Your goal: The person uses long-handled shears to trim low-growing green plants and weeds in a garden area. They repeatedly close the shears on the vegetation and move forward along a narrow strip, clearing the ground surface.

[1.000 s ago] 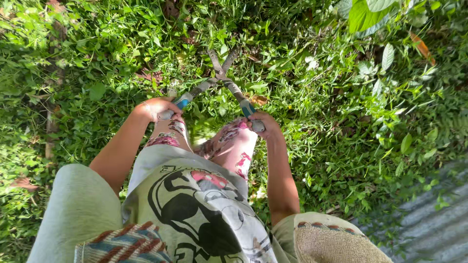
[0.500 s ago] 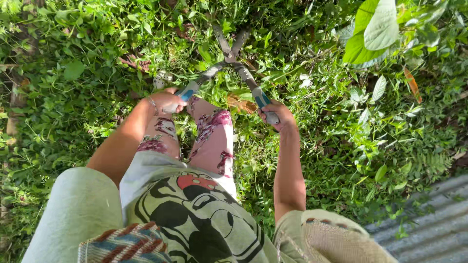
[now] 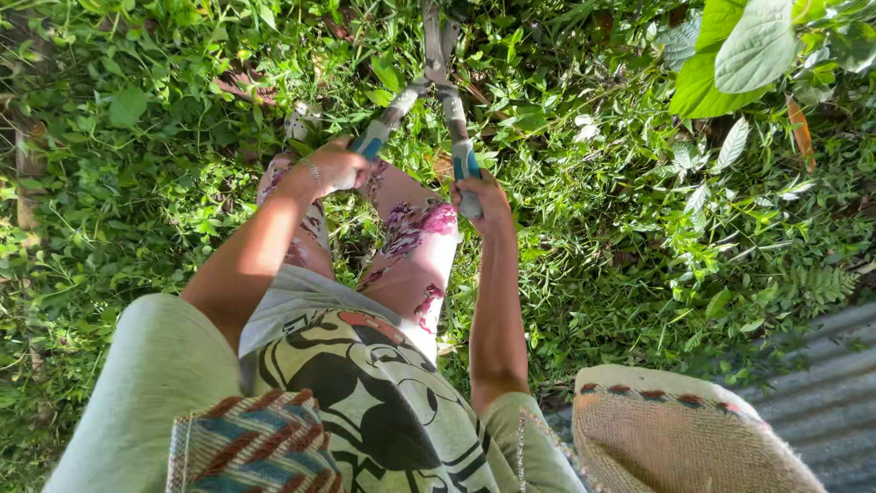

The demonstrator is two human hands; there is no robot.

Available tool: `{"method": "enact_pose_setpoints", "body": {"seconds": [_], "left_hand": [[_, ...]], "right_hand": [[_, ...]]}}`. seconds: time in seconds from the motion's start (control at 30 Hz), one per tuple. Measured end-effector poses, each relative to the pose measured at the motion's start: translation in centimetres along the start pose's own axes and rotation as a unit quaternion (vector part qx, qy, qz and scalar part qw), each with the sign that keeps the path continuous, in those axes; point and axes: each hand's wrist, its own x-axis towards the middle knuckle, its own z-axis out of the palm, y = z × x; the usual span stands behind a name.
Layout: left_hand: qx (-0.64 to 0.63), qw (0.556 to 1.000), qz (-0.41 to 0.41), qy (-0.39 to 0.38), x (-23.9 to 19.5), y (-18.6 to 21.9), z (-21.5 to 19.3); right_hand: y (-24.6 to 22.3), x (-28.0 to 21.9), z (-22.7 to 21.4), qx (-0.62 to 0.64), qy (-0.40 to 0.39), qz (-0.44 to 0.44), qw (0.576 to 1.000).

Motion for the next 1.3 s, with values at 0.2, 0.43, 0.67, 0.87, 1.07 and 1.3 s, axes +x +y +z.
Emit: {"method": "enact_pose_setpoints", "body": {"seconds": [0.2, 0.43, 0.67, 0.87, 1.07, 1.3], "left_hand": [[-0.028, 0.994, 0.0, -0.104, -6.0, -1.4, -5.2], [-0.175, 0.981, -0.06, -0.048, -6.6, -1.6, -7.2], [-0.001, 0.99, -0.129, -0.061, -7.2, 3.4, -6.7], [0.121, 0.988, -0.094, 0.013, -4.1, 4.7, -7.6], [-0.072, 0.989, -0.112, -0.057, 4.3, 4.7, -11.2], [-0.18, 0.983, 0.034, 0.012, 15.4, 9.1, -7.2]], "right_hand": [[0.6, -7.4, 1.9, -0.003, -0.045, 0.014, 0.999], [-0.5, -5.3, 6.2, -0.04, -0.073, 0.009, 0.997], [-7.5, -2.6, 6.5, -0.16, -0.104, 0.016, 0.982], [-13.2, 0.0, 5.1, -0.183, -0.107, 0.047, 0.976], [-18.4, 6.7, 4.3, -0.184, -0.122, 0.073, 0.973], [-10.5, 20.8, 13.5, -0.226, -0.021, -0.004, 0.974]]}}
